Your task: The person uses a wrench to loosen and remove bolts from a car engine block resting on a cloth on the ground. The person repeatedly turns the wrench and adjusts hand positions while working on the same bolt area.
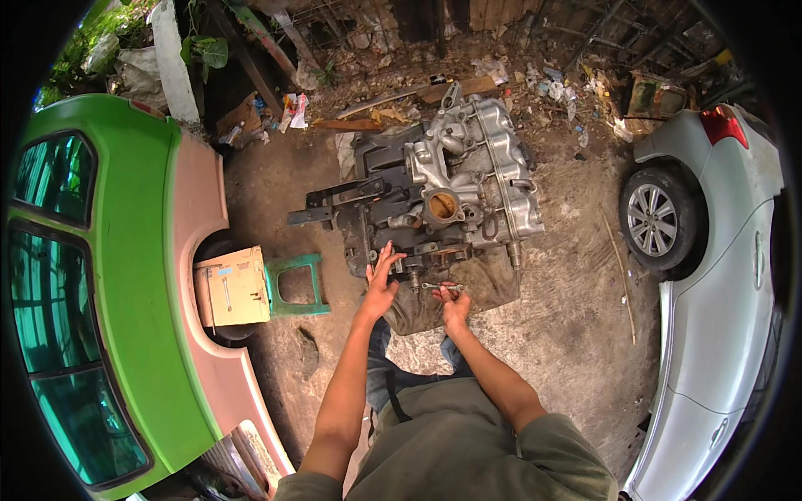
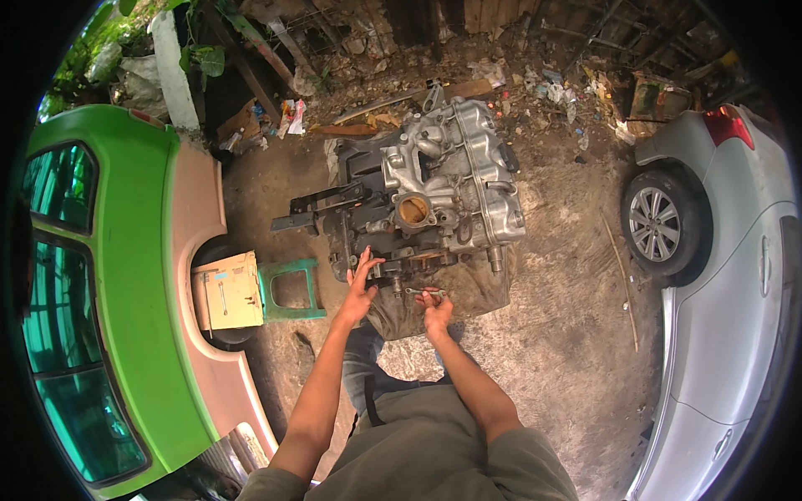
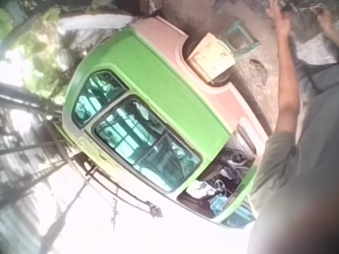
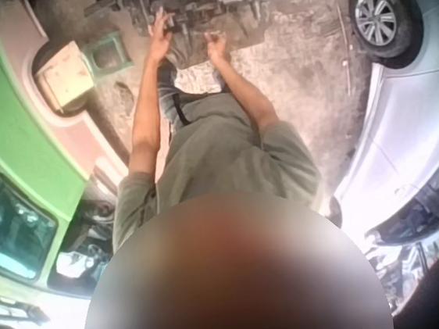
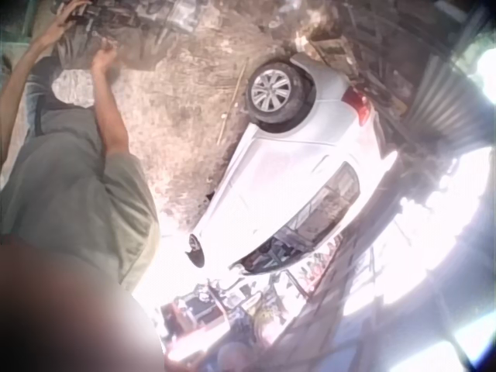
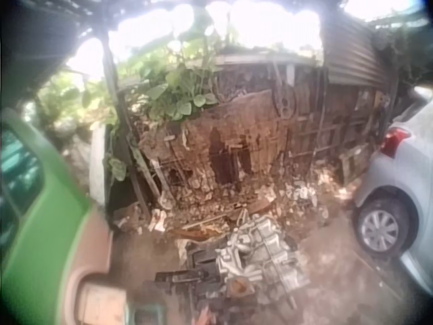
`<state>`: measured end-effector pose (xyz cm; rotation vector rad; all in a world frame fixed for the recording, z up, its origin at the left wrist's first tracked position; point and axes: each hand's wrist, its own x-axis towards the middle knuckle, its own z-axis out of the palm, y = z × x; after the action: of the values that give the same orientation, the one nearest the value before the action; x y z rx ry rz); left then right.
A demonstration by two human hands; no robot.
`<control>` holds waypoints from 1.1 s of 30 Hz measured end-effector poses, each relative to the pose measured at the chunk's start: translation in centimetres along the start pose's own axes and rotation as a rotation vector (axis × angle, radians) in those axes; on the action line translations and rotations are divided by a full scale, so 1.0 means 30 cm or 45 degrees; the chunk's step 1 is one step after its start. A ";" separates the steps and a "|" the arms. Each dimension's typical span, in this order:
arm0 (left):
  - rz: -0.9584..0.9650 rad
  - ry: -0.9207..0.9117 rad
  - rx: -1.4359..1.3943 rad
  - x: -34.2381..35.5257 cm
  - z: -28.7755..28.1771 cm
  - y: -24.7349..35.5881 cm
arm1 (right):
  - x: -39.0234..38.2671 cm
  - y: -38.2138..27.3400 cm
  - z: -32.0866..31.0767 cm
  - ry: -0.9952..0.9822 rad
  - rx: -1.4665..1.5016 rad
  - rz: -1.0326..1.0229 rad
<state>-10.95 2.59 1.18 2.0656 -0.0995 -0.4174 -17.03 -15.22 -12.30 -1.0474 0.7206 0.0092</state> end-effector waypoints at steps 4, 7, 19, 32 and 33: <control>-0.001 -0.005 0.010 -0.002 -0.002 0.007 | 0.006 -0.016 0.034 0.047 0.103 -0.016; 0.008 -0.005 0.002 0.000 -0.001 0.005 | 0.022 -0.015 0.049 0.047 0.051 -0.056; 0.033 0.009 -0.016 0.000 0.003 -0.010 | 0.020 -0.018 0.130 0.179 -0.377 -0.276; 0.004 -0.011 -0.010 0.000 -0.003 0.001 | 0.036 -0.041 0.169 0.282 -0.026 -0.119; -0.010 -0.015 -0.009 0.000 -0.003 0.002 | 0.034 -0.047 0.173 0.283 0.073 -0.087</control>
<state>-10.91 2.64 1.27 2.0571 -0.0967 -0.4339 -12.98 -12.18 -10.24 -1.0273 0.8803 -0.1879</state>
